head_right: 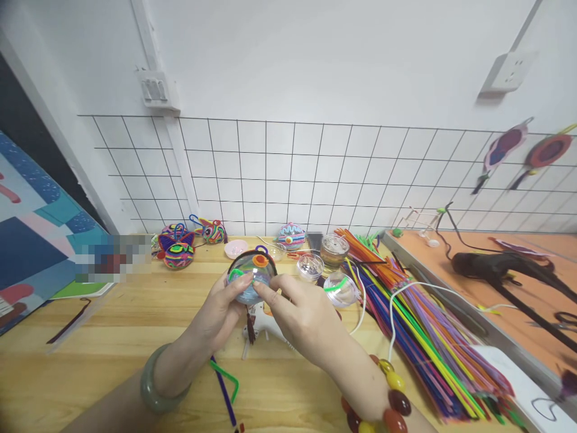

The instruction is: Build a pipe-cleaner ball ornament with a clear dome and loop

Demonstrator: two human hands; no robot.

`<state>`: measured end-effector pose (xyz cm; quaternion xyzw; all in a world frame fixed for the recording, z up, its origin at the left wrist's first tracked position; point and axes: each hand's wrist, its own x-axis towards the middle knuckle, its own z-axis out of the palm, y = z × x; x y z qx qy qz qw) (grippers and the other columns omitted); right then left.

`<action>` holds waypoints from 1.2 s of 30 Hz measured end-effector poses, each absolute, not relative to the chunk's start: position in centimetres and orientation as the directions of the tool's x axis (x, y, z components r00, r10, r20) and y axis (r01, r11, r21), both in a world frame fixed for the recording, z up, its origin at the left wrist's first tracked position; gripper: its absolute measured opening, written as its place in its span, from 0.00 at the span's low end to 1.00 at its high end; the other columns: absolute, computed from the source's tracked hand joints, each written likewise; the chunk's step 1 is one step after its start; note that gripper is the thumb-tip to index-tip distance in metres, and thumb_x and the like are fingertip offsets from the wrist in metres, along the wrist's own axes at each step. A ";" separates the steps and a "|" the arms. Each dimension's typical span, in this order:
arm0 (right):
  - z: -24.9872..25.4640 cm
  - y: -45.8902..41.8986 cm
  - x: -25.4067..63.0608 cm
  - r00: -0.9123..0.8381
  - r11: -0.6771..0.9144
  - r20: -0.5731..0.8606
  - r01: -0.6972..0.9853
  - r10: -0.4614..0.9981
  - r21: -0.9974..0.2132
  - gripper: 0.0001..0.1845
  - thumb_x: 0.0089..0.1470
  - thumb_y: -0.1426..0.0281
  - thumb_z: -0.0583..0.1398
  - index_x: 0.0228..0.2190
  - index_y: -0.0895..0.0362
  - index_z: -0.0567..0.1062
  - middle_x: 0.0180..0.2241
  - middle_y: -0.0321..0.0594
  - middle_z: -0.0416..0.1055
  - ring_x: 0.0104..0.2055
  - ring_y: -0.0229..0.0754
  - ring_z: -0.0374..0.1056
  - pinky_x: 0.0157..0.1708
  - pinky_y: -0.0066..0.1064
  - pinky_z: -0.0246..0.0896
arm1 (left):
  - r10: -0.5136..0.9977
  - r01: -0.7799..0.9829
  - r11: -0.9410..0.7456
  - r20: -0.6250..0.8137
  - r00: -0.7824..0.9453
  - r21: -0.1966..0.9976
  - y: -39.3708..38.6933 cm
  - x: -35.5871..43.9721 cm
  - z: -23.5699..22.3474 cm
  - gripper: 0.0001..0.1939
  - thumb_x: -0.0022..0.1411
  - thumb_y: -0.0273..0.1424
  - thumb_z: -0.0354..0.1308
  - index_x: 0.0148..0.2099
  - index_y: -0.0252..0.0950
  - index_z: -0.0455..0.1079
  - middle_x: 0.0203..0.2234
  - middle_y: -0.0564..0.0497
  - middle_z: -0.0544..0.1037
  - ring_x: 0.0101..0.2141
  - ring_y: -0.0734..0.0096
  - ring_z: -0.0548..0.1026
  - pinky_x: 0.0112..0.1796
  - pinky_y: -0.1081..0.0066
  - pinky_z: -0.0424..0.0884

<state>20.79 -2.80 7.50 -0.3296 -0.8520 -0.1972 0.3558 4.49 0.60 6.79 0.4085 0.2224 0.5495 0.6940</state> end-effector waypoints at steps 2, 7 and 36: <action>7.7 -2.9 20.7 -0.503 0.706 0.732 0.707 0.460 0.042 0.16 0.60 0.80 0.52 0.49 0.63 0.70 0.34 0.46 0.71 0.31 0.38 0.67 0.26 0.27 0.62 | 0.947 -0.583 0.033 0.161 0.279 0.812 0.7 4.4 6.9 0.09 0.53 0.30 0.64 0.38 0.33 0.74 0.33 0.49 0.79 0.34 0.71 0.75 0.37 0.73 0.70; 8.2 -3.5 20.5 -0.441 0.679 0.716 0.732 0.542 -0.063 0.14 0.61 0.75 0.54 0.48 0.63 0.70 0.29 0.42 0.71 0.28 0.39 0.67 0.25 0.29 0.61 | 0.952 -0.576 -0.050 0.214 0.221 0.816 0.8 4.2 7.3 0.13 0.51 0.29 0.65 0.40 0.34 0.73 0.32 0.50 0.79 0.33 0.70 0.76 0.37 0.73 0.71; 10.0 -6.5 19.7 -0.567 0.643 0.755 0.720 0.330 0.260 0.14 0.62 0.79 0.49 0.43 0.68 0.73 0.28 0.47 0.74 0.27 0.41 0.62 0.25 0.34 0.58 | 0.957 -0.529 -0.077 0.212 0.200 0.845 1.1 4.1 7.1 0.17 0.49 0.28 0.66 0.43 0.35 0.71 0.36 0.49 0.78 0.36 0.69 0.74 0.39 0.71 0.70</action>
